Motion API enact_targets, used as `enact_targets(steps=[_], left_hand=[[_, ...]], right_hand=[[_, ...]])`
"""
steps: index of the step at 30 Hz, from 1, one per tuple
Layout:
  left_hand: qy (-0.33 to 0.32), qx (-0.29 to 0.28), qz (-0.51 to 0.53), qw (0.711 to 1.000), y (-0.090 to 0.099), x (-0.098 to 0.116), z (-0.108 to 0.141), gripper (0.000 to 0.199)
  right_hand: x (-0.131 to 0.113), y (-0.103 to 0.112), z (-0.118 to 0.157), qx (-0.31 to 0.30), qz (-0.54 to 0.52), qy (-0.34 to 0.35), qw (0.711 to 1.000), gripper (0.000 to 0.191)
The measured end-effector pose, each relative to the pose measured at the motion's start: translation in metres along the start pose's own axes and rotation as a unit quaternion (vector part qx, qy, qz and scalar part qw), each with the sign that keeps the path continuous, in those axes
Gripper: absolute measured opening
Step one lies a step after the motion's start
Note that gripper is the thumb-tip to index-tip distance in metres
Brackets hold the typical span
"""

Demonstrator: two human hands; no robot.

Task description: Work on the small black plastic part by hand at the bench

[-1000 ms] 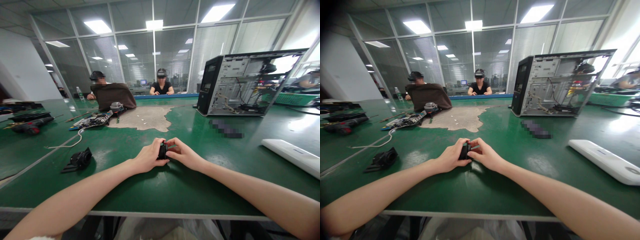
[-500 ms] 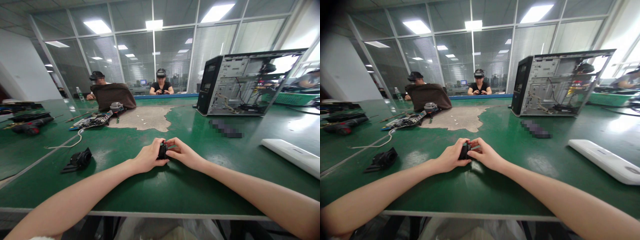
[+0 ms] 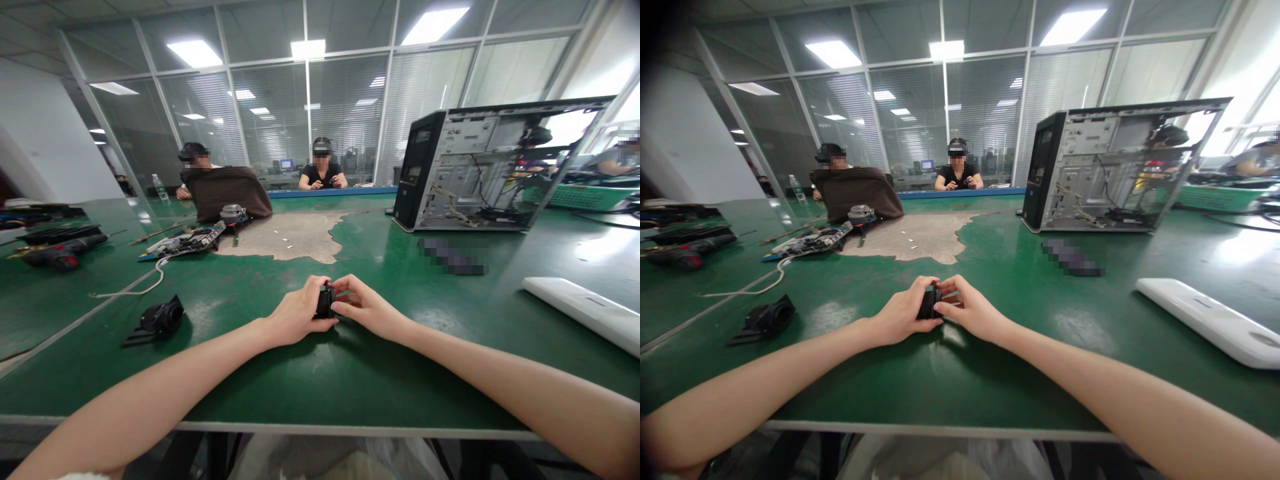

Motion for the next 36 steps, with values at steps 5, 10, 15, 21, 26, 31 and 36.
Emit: enact_targets(steps=[5, 10, 15, 21, 26, 31, 36], left_hand=[[0.000, -0.005, -0.001, 1.000, 0.0001, 0.0005, -0.0001, 0.063], [0.002, 0.000, 0.003, 1.000, 0.0004, 0.0006, -0.0001, 0.063], [0.003, 0.002, 0.001, 1.000, -0.0005, -0.0003, -0.0006, 0.064], [-0.003, 0.001, 0.004, 1.000, 0.0002, 0.0009, -0.0005, 0.064], [0.002, -0.001, 0.002, 1.000, 0.0011, 0.0013, -0.0002, 0.064], [0.007, -0.003, 0.000, 1.000, 0.0009, 0.0011, -0.0003, 0.064], [0.003, -0.001, 0.002, 1.000, 0.0009, 0.0016, -0.0005, 0.063]], right_hand=[[-0.0019, -0.0009, 0.0027, -0.030, -0.006, -0.002, 1.000, 0.031], [-0.0057, -0.0009, 0.0026, -0.018, -0.012, 0.011, 1.000, 0.020], [-0.0004, 0.0008, -0.0003, 0.004, 0.007, -0.003, 1.000, 0.022], [-0.0020, -0.0010, 0.0022, -0.025, -0.017, 0.003, 1.000, 0.027], [-0.0043, -0.0006, 0.0022, -0.022, -0.023, 0.017, 0.999, 0.020], [0.0001, 0.0011, -0.0004, -0.005, -0.006, -0.007, 1.000, 0.024], [-0.0007, 0.0000, 0.0013, -0.022, -0.011, -0.010, 1.000, 0.028]])
Point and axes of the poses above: each hand's wrist, its own z-axis away from the middle knuckle, its own y-axis out of the back of the hand, x = y × z, the point moved 3 cm from there along -z, towards the middle knuckle, and after that the axes turned 2 degrees about y, right-handed, at the moved point
